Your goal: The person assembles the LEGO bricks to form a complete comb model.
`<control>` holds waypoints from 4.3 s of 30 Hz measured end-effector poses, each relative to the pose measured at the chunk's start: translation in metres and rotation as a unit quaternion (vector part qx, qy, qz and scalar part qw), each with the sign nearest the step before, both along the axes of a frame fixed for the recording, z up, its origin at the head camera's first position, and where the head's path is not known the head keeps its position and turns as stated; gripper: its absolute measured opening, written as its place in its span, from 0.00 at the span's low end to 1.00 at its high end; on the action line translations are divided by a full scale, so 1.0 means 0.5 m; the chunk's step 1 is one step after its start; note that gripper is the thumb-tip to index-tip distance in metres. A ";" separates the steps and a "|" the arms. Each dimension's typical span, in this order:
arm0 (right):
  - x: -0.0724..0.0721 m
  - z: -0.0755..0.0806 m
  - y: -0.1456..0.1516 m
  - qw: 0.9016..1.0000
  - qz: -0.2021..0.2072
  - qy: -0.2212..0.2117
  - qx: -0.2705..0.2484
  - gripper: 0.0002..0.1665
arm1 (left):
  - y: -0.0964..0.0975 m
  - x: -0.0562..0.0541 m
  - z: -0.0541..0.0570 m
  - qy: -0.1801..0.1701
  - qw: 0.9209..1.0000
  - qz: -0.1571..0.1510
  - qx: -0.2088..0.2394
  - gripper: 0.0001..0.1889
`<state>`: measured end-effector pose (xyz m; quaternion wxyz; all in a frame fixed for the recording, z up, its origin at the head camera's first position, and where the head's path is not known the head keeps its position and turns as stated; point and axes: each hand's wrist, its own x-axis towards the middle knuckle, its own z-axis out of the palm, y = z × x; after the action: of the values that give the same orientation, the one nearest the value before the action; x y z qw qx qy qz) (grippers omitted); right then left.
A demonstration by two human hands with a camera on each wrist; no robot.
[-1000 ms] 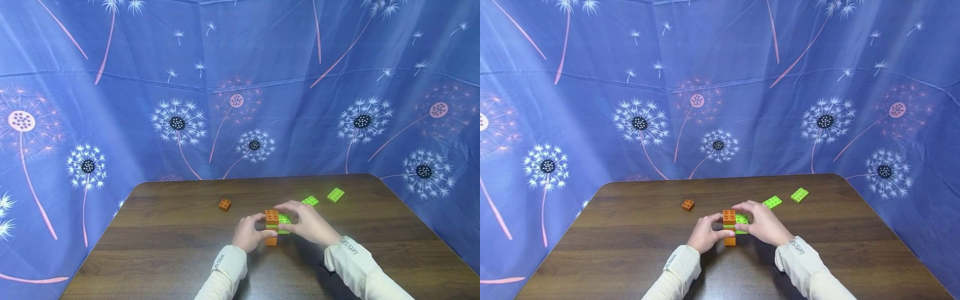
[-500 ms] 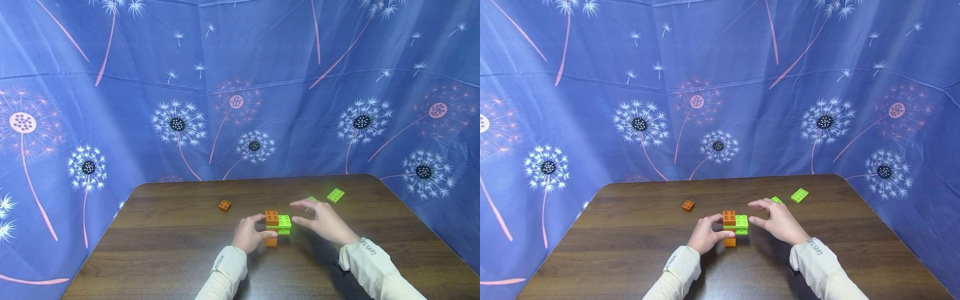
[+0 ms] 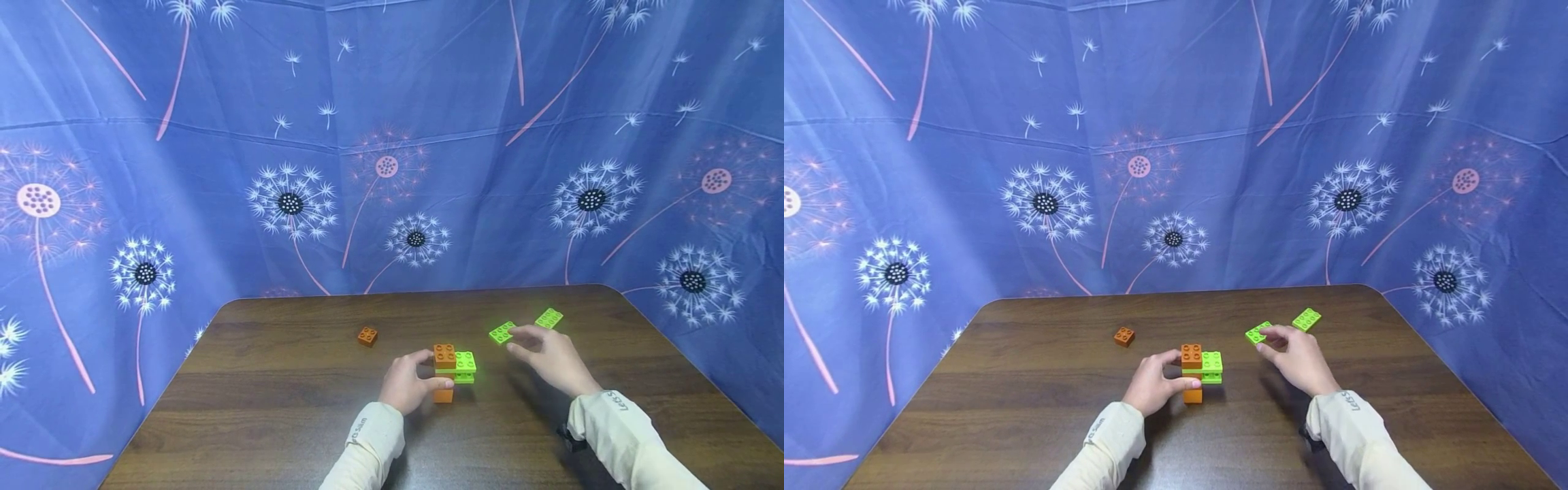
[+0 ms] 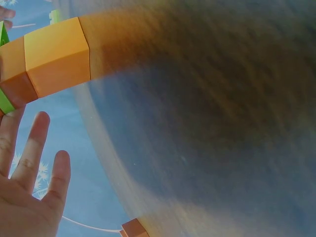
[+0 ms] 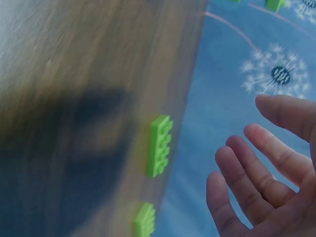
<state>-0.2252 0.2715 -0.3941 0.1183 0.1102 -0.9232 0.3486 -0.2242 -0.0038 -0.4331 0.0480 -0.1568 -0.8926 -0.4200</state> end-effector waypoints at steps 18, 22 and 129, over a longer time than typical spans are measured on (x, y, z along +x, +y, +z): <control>-0.032 -0.023 0.035 0.998 -0.030 -0.025 0.049 0.21 | 0.000 -0.003 -0.006 -0.010 1.000 0.006 0.001 0.34; -0.040 -0.025 0.034 0.998 -0.030 -0.031 0.053 0.21 | 0.001 -0.003 -0.006 -0.008 1.000 0.009 -0.005 0.34; -0.104 -0.088 0.045 0.992 0.012 -0.008 0.125 0.26 | 0.004 0.002 -0.006 0.001 1.000 0.002 0.001 0.32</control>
<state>-0.2770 0.2937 -0.4383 0.0919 0.1324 -0.9590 0.2331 -0.2233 -0.0020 -0.4362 0.0498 -0.1549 -0.8924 -0.4208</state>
